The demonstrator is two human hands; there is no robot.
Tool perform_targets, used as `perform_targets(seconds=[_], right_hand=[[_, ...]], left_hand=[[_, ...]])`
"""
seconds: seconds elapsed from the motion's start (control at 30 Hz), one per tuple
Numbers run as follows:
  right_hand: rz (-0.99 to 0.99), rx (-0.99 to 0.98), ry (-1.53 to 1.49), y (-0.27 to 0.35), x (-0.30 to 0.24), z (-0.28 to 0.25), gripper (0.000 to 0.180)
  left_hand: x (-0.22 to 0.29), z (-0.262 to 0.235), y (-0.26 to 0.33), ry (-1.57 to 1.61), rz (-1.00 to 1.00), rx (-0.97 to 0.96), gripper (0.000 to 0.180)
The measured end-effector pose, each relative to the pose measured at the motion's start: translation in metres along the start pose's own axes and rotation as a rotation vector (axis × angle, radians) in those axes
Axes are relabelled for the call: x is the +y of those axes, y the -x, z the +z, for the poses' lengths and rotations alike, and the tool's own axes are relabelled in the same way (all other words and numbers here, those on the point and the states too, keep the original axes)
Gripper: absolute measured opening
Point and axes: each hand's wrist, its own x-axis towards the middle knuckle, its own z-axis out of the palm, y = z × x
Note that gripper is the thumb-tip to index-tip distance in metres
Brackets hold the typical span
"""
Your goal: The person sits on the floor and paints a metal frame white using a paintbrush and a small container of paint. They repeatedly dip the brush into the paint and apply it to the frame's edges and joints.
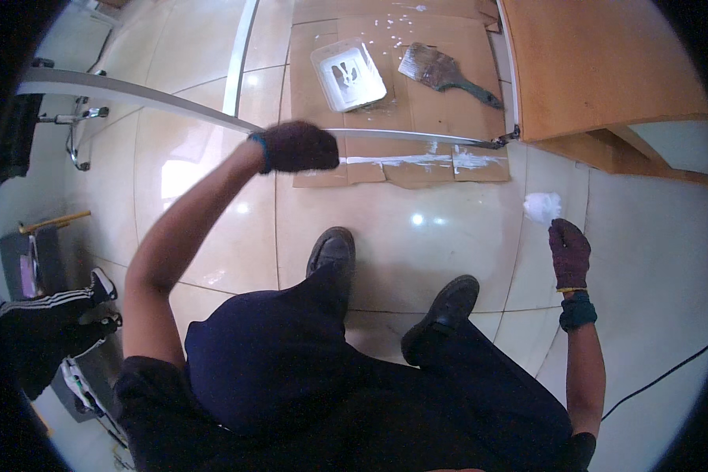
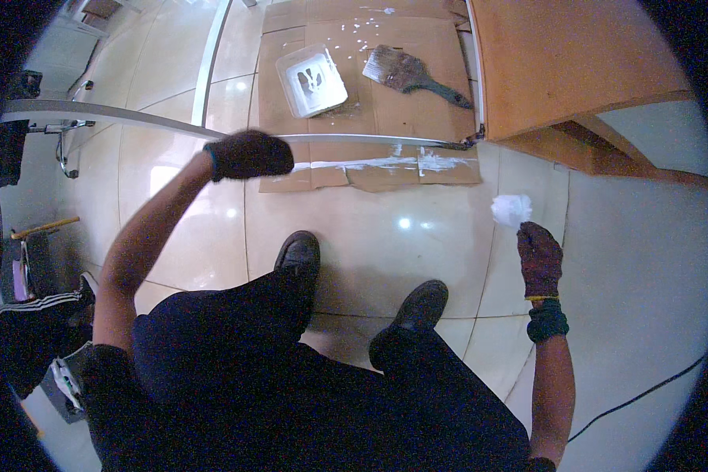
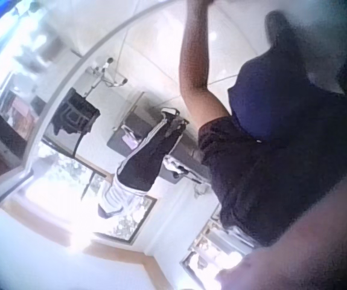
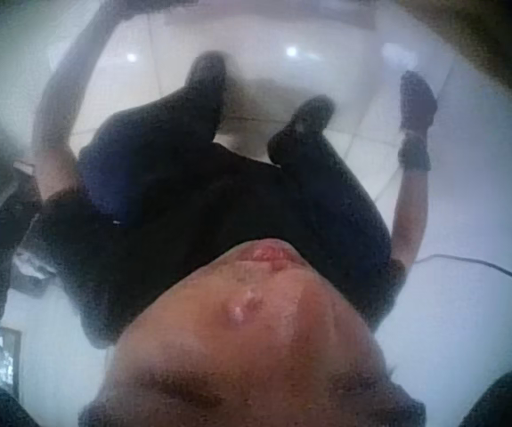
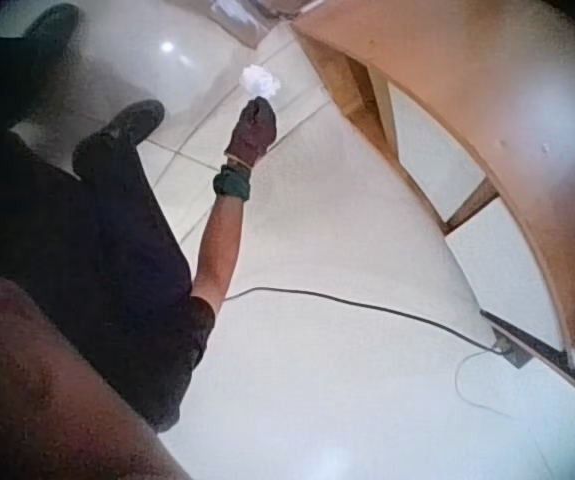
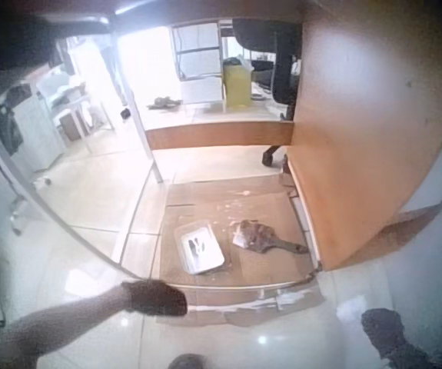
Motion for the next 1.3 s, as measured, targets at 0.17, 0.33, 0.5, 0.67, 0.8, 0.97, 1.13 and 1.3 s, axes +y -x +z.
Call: perform_targets(seconds=[0.17, 0.33, 0.5, 0.67, 0.8, 0.97, 1.13, 1.3], right_hand=[[-0.112, -0.018, -0.078, -0.027, -0.044, -0.014, 0.019], [-0.276, -0.070, -0.069, -0.071, -0.094, -0.021, 0.015], [-0.558, -0.046, 0.091, -0.127, -0.131, -0.019, 0.016], [-0.710, -0.083, 0.150, -0.191, -0.175, -0.006, 0.014], [-0.752, -0.122, 0.094, -0.232, -0.205, 0.006, 0.012], [-0.893, -0.120, 0.129, -0.260, -0.243, 0.014, 0.014], [-0.949, -0.184, 0.125, -0.283, -0.260, 0.028, 0.016], [-0.995, -0.241, 0.170, -0.301, -0.266, 0.044, 0.019]], left_hand=[[0.000, 0.081, 0.014, 0.167, -0.289, -0.093, 0.027], [-0.012, 0.134, 0.045, 0.268, -0.372, 0.139, 0.029], [-0.008, 0.138, 0.062, 0.528, -0.472, 0.154, 0.032], [-0.022, 0.150, 0.080, 0.553, -0.468, 0.163, 0.034], [-0.019, 0.118, 0.093, 0.528, -0.461, 0.139, 0.035], [-0.029, 0.081, 0.084, 0.467, -0.413, 0.084, 0.034], [-0.021, 0.032, 0.043, 0.293, -0.295, 0.052, 0.031], [-0.011, -0.029, 0.021, 0.122, -0.379, 0.031, 0.027]])
